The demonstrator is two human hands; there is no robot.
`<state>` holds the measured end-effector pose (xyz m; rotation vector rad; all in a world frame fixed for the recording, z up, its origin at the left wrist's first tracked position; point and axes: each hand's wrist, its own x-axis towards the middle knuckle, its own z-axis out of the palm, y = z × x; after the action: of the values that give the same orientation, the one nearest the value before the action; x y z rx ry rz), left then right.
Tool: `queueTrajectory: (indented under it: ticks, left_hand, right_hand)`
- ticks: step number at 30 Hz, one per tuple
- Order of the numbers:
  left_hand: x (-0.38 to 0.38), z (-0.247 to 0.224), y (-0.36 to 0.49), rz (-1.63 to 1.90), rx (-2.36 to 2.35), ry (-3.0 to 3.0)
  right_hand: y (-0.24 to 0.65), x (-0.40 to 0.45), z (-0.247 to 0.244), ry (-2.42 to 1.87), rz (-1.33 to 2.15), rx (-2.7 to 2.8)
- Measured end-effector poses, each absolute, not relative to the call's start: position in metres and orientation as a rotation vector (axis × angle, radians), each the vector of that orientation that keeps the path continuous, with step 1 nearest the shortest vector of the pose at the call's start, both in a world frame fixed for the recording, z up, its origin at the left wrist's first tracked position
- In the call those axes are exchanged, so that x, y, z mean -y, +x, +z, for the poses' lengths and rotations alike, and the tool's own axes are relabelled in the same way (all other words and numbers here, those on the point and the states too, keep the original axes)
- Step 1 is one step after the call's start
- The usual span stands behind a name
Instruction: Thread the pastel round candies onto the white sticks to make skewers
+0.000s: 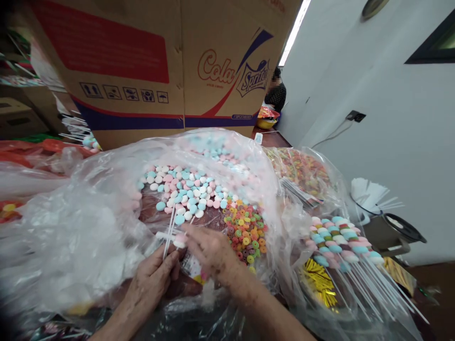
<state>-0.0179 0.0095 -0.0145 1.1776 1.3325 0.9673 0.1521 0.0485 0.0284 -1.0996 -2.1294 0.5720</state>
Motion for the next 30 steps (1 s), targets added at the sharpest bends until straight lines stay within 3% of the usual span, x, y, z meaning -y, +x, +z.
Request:
queueTrajectory:
  ticks: [5, 8, 20, 23, 28, 30]
  left_hand:
    - [-0.009, -0.013, -0.018, 0.96, -1.332, 1.215]
    - [-0.01, -0.013, -0.018, 0.97, -1.331, 1.24]
    - [-0.008, -0.012, -0.015, 0.922, -1.331, 1.197]
    - [-0.009, -0.001, -0.016, 0.889, -1.35, 1.247]
    - [-0.01, 0.005, -0.016, 0.84, -1.368, 1.302]
    - [-0.011, 0.005, -0.015, 0.842, -1.367, 1.31]
  right_hand:
    - [0.201, -0.084, 0.053, -1.622, 0.073, 2.473]
    - [0.21, -0.095, 0.061, -1.678, -0.113, 2.849]
    - [0.211, -0.105, 0.041, -1.53, -0.189, 2.936]
    - [0.202, -0.1, 0.045, -1.571, 0.033, 2.722]
    - [0.177, -0.087, 0.049, -1.525, 0.943, 1.921]
    - [0.168, -0.082, 0.045, -1.482, 1.154, 1.619]
